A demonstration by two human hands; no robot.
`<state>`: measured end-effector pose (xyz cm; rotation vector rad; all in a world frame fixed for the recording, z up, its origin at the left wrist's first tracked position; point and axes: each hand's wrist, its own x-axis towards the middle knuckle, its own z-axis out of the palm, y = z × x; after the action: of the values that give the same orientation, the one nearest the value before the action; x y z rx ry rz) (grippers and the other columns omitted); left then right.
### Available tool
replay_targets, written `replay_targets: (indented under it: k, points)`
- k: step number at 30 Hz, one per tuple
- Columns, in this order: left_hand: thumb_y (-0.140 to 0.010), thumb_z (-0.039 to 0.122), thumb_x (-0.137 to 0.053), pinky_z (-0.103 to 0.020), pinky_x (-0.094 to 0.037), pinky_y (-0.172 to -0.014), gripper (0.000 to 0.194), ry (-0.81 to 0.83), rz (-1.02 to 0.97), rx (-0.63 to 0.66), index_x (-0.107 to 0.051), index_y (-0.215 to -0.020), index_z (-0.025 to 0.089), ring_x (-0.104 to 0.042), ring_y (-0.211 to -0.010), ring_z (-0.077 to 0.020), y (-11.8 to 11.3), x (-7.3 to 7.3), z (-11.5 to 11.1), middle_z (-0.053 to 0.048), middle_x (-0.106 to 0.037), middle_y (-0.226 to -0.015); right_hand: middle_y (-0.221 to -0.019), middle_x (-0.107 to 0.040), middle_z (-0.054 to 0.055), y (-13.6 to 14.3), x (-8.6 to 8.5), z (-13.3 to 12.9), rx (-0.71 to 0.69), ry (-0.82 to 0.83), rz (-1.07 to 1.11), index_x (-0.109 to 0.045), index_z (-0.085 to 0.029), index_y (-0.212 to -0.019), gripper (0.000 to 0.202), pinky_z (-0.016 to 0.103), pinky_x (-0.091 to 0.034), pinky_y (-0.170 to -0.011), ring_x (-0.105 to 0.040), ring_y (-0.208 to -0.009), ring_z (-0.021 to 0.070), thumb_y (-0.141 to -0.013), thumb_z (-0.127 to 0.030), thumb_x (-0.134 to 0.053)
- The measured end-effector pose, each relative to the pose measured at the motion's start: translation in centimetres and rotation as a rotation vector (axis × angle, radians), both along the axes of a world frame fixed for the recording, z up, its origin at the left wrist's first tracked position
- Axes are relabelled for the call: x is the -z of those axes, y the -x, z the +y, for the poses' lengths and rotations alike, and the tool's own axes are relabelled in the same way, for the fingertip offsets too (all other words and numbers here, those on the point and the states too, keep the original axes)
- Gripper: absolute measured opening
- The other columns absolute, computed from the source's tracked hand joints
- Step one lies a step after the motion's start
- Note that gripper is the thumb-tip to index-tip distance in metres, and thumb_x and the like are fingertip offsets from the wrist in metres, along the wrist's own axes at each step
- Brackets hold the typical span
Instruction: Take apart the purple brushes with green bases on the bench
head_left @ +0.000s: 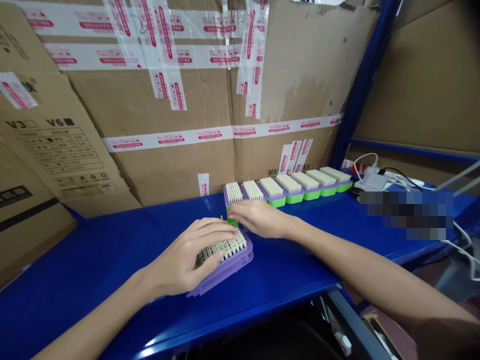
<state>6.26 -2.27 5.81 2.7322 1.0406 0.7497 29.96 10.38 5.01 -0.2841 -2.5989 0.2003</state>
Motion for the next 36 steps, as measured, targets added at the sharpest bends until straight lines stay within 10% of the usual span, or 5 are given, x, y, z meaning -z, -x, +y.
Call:
replay_targets:
  k: [22,29,36]
  points:
    - [-0.103,0.037,-0.063,-0.045,-0.051,-0.114,0.029,0.185,-0.014,-0.096,-0.064,-0.131,0.030,-0.061,-0.129,-0.0279,-0.8,-0.5,-0.7,-0.009,-0.056,-0.146,-0.094,-0.073,0.004,-0.1,-0.2,-0.5,0.010,0.033,-0.093,-0.067,-0.017,-0.106,0.013,0.029,-0.040,-0.068,-0.062,-0.080,0.0169,-0.110,-0.021,-0.056]
    - [-0.086,0.051,-0.085,-0.039,-0.056,-0.098,0.069,0.333,0.056,-0.171,-0.054,-0.144,0.034,-0.065,-0.115,-0.0264,-0.3,-1.8,-0.8,-0.005,-0.062,-0.134,-0.093,-0.073,0.003,-0.1,0.0,-0.4,0.002,0.085,-0.111,-0.065,-0.018,-0.108,0.006,0.029,-0.038,-0.066,-0.062,-0.077,0.0163,-0.103,-0.015,-0.064]
    - [-0.080,0.053,-0.086,-0.035,-0.053,-0.085,0.065,0.380,0.106,-0.230,-0.061,-0.135,0.029,-0.064,-0.098,-0.0233,1.1,-2.1,-0.1,-0.003,-0.065,-0.116,-0.087,-0.070,0.001,0.0,0.2,-0.4,0.020,0.119,-0.118,-0.063,-0.019,-0.102,0.002,0.030,-0.036,-0.064,-0.055,-0.069,0.0146,-0.104,-0.018,-0.062]
